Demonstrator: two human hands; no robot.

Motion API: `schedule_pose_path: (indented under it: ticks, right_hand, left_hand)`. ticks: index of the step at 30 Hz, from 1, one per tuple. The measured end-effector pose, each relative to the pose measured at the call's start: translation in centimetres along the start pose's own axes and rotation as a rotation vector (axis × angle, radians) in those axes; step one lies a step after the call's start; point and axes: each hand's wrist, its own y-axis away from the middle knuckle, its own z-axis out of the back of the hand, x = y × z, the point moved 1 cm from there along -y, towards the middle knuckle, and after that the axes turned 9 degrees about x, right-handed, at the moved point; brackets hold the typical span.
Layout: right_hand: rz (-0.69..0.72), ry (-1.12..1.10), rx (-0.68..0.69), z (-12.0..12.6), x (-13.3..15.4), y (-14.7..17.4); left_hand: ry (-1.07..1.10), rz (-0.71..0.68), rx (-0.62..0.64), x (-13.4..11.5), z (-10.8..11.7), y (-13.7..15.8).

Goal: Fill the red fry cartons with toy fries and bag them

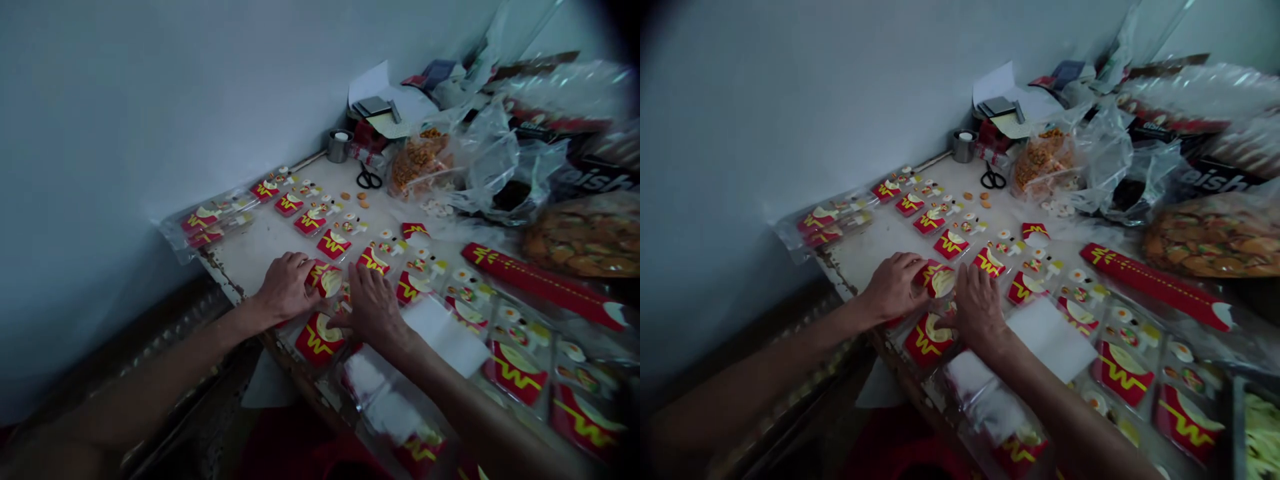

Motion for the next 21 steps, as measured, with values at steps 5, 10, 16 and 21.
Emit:
schedule_pose_path:
  ticks: [5, 10, 16, 21]
  right_hand:
    - [-0.058, -0.074, 0.016, -0.7, -1.8, 2.6]
    - [-0.093, -0.105, -0.102, -0.5, -0.8, 2.7]
    - [-0.012, -0.377, -0.227, 1.3, -0.9, 2.6]
    - [-0.101, -1.414, 0.081, -0.4, -3.1, 2.8]
  left_hand:
    - [-0.091, -0.005, 0.088, -1.1, 0.6, -1.7]
    - [-0.096, 0.018, 0.136, -3.7, 1.5, -2.5]
    - [0.191, -0.008, -0.168, -6.7, 1.1, -0.3]
    - [0.393, 0.217, -0.210, -4.8, 1.1, -0.6]
